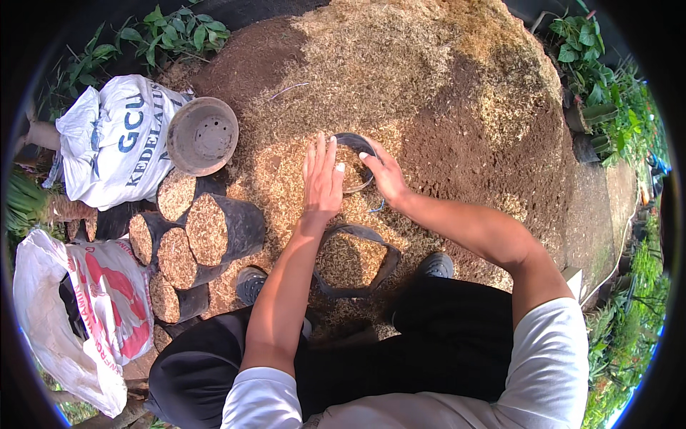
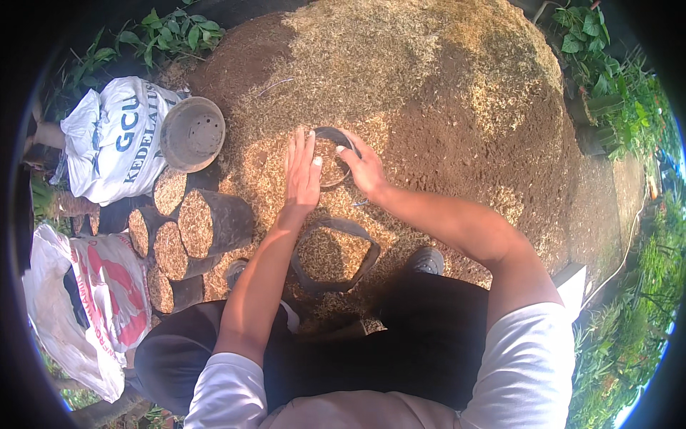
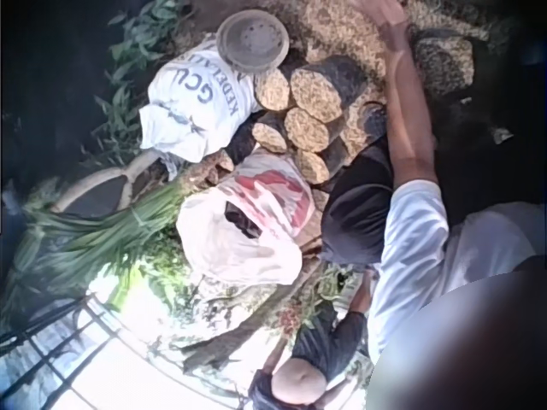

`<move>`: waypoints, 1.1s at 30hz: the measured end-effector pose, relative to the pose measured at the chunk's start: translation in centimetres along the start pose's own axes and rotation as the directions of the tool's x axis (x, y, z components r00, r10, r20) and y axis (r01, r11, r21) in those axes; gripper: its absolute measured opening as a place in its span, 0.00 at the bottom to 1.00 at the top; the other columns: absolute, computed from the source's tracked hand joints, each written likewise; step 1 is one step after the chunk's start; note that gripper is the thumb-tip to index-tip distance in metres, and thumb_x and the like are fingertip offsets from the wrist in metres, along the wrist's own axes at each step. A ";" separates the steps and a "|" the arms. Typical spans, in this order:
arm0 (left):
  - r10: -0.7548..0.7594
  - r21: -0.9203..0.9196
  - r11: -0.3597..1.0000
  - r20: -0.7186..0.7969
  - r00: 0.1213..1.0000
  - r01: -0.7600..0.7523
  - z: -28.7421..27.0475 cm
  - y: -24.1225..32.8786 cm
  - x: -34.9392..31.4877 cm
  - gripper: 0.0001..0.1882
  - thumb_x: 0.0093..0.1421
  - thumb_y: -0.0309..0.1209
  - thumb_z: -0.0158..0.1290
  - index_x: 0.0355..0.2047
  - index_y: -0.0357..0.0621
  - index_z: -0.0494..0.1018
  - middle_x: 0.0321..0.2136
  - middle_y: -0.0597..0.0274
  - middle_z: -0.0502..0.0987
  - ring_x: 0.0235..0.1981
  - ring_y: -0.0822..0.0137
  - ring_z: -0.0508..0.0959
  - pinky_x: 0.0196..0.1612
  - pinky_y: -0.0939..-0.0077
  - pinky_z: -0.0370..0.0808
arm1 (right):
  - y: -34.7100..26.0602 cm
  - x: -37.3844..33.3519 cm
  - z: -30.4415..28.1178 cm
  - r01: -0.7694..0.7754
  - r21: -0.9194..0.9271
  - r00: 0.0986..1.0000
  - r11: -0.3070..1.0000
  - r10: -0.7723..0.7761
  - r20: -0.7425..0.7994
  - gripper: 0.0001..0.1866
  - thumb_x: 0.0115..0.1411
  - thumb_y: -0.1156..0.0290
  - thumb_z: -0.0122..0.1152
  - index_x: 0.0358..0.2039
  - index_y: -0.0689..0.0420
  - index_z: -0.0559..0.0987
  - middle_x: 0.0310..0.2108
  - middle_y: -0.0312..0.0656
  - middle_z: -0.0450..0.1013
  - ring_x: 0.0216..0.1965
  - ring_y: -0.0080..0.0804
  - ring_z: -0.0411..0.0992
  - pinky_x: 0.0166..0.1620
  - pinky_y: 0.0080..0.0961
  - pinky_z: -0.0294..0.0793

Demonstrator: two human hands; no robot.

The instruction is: The person scoops grains from a large pile into small black pots using a metal cup, then places the filled pots in a row. The person repeats this process multiple times, occasionally adjusting the pile of grains.

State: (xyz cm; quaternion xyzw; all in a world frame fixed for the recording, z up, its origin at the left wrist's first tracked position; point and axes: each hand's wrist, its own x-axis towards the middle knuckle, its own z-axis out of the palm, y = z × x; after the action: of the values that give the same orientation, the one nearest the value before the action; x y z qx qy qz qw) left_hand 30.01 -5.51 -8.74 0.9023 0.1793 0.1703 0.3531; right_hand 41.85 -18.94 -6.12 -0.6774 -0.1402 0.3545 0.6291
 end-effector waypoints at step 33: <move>-0.351 0.157 0.928 0.675 0.649 0.339 -8.4 0.6 -6.7 0.16 0.54 0.33 0.67 0.40 0.43 0.75 0.33 0.59 0.80 0.39 0.61 0.80 0.42 0.64 0.75 | -4.5 -18.3 -1.3 0.750 -0.616 0.639 0.239 -0.503 0.582 0.37 0.57 0.54 0.75 0.67 0.32 0.73 0.71 0.62 0.53 0.70 0.67 0.56 0.69 0.64 0.59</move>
State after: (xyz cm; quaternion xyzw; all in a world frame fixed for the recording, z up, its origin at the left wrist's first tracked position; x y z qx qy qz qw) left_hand 20.64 -4.07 -3.75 0.8517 0.2038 -0.2510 0.4123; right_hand 30.89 -30.80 3.66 -0.7153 -0.6310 0.0453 0.2969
